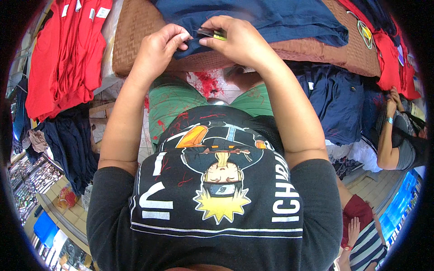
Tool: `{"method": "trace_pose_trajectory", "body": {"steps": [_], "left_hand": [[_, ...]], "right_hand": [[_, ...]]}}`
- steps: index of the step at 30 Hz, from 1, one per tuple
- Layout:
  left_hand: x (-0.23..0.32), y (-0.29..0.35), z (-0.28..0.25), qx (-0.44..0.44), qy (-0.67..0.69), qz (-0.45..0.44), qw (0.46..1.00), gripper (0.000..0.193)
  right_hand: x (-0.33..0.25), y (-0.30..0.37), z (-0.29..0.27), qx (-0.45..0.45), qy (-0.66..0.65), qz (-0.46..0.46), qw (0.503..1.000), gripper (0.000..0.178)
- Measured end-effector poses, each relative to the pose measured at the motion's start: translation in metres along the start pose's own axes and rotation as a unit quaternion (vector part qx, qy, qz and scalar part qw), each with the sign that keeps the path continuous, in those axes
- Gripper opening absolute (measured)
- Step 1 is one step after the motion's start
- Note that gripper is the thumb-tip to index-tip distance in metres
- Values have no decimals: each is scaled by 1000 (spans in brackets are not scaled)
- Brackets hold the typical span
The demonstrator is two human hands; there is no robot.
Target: The person trims loose threads from red and navy blue shirts using shears before stacking them on a table.
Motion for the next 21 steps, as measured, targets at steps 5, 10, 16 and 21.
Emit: {"method": "trace_pose_trajectory", "body": {"steps": [5, 10, 16, 21], "left_hand": [[1, 0, 0, -22, -8, -8, 1000, 18], [3, 0, 0, -15, -11, 0, 1000, 16], [7, 6, -8, -68, -49, 32, 996, 21], [60, 26, -87, -216, -194, -15, 957, 27]], "right_hand": [[-11, 2, -8, -26, 52, -6, 998, 20], [-9, -2, -2, -31, 98, -102, 989, 20], [-19, -5, 3, -36, 120, -150, 981, 19], [-26, 8, -36, 7, 79, -106, 991, 19]]}}
Point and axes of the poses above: each hand's wrist, its own y-axis away from the middle knuckle, its own z-axis out of the palm, x = y × z, the point moved 4 cm from there along -y, towards the middle knuckle, and after that the axes turned 3 degrees about z, right-handed, at the moved point
